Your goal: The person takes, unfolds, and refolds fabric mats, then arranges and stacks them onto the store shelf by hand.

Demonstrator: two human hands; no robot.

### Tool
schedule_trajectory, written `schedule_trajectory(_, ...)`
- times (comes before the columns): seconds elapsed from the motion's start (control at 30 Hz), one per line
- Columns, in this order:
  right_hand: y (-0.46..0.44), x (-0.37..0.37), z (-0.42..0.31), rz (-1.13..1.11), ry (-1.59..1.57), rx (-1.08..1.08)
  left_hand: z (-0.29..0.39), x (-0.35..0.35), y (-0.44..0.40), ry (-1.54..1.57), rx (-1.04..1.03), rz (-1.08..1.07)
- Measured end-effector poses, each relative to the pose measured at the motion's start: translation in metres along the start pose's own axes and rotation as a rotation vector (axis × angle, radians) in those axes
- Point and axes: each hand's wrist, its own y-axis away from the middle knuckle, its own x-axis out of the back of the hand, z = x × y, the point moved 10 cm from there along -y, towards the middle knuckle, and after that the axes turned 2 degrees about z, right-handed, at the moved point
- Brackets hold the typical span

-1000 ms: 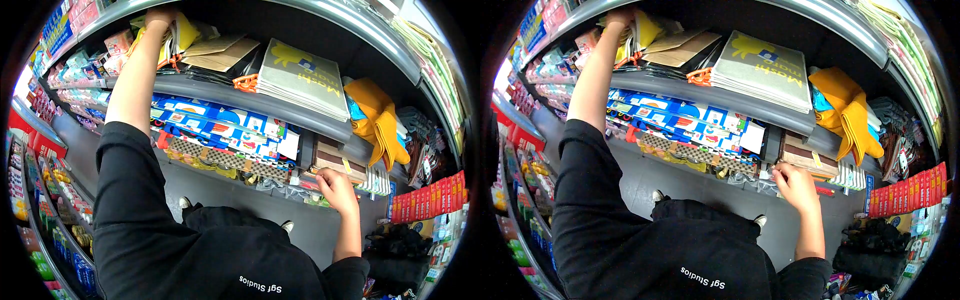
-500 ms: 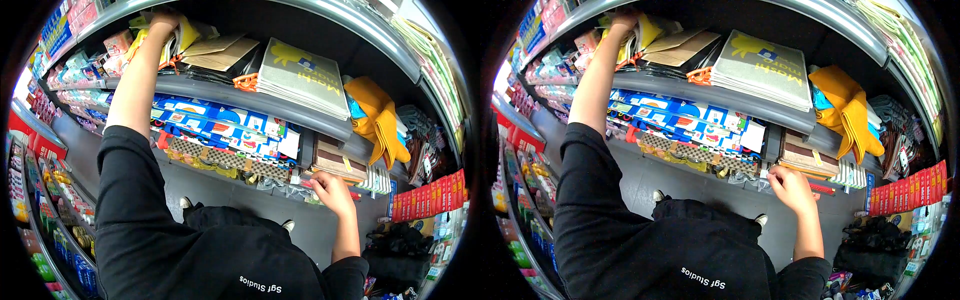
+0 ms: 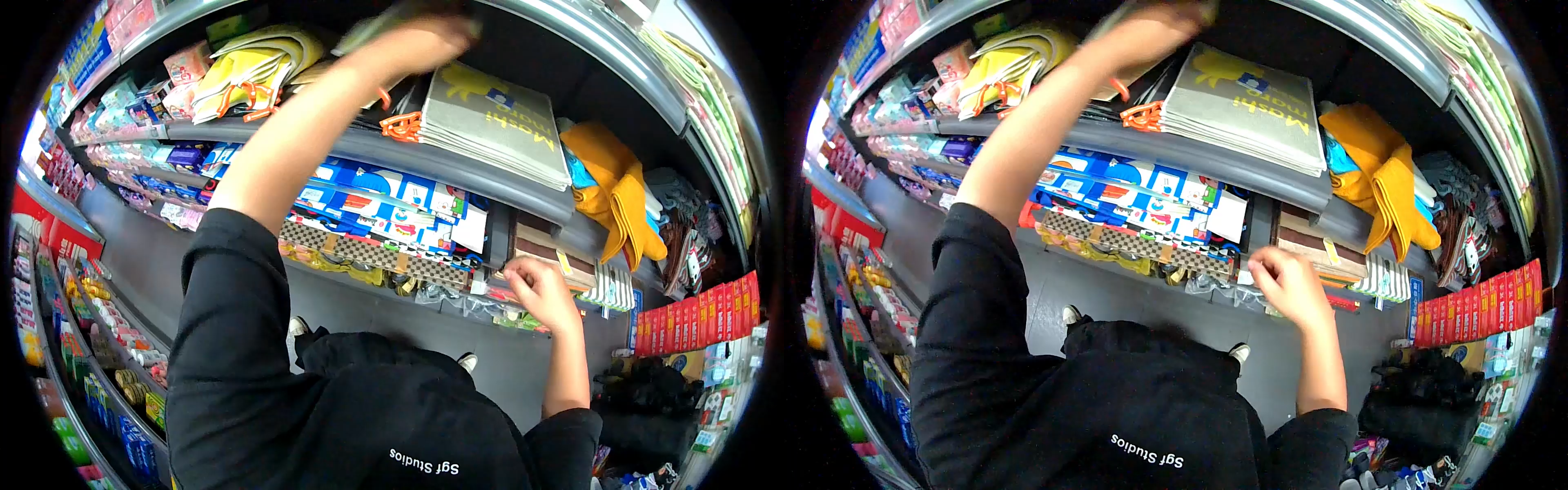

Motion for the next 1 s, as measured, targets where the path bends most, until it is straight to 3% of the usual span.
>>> schedule_trajectory(0.03,-0.003,0.003,0.003,0.021,-0.092,-0.022,0.036,-0.022,0.011,0.142,-0.045,-0.216)
schedule_trajectory(0.07,-0.008,0.014,-0.001,0.11,-0.105,0.084,0.073,-0.027,0.023,0.157,-0.153,-0.212)
schedule_trajectory(0.1,-0.01,0.024,-0.004,0.139,-0.147,0.033,0.105,-0.031,0.034,0.173,-0.263,-0.206)
schedule_trajectory(0.17,-0.018,0.043,0.005,0.25,-0.271,0.034,0.137,-0.063,0.065,0.319,-0.294,-0.561)
schedule_trajectory(0.23,-0.021,0.066,0.005,0.378,-0.252,0.033,0.147,-0.05,0.075,0.269,-0.393,-0.391)
schedule_trajectory(0.3,-0.025,0.085,0.009,0.478,-0.182,0.106,0.134,-0.043,0.077,0.39,-0.247,-0.462)
schedule_trajectory(0.43,-0.037,0.112,-0.021,0.594,-0.024,0.158,0.096,-0.022,0.086,0.263,-0.11,-0.426)
schedule_trajectory(0.5,-0.041,0.116,-0.068,0.708,0.336,0.432,0.074,-0.021,0.093,0.252,-0.023,-0.394)
schedule_trajectory(0.67,-0.098,0.081,-0.12,0.681,0.725,0.525,0.045,-0.008,0.097,0.137,0.098,-0.228)
schedule_trajectory(0.73,-0.13,0.055,-0.123,0.592,1.026,0.465,0.039,-0.01,0.097,0.098,0.158,-0.247)
schedule_trajectory(0.87,-0.17,0.051,-0.112,0.418,1.088,0.375,0.024,-0.016,0.101,0.105,0.344,-0.362)
schedule_trajectory(0.93,-0.178,0.094,-0.069,0.373,0.727,-0.043,0.018,-0.018,0.1,0.087,0.316,-0.332)
schedule_trajectory(0.97,-0.175,0.119,-0.052,0.555,0.609,-0.048,0.015,-0.018,0.098,0.07,0.289,-0.301)
schedule_trajectory(1.0,-0.171,0.137,-0.033,0.575,0.481,-0.143,0.012,-0.019,0.096,0.072,0.297,-0.296)
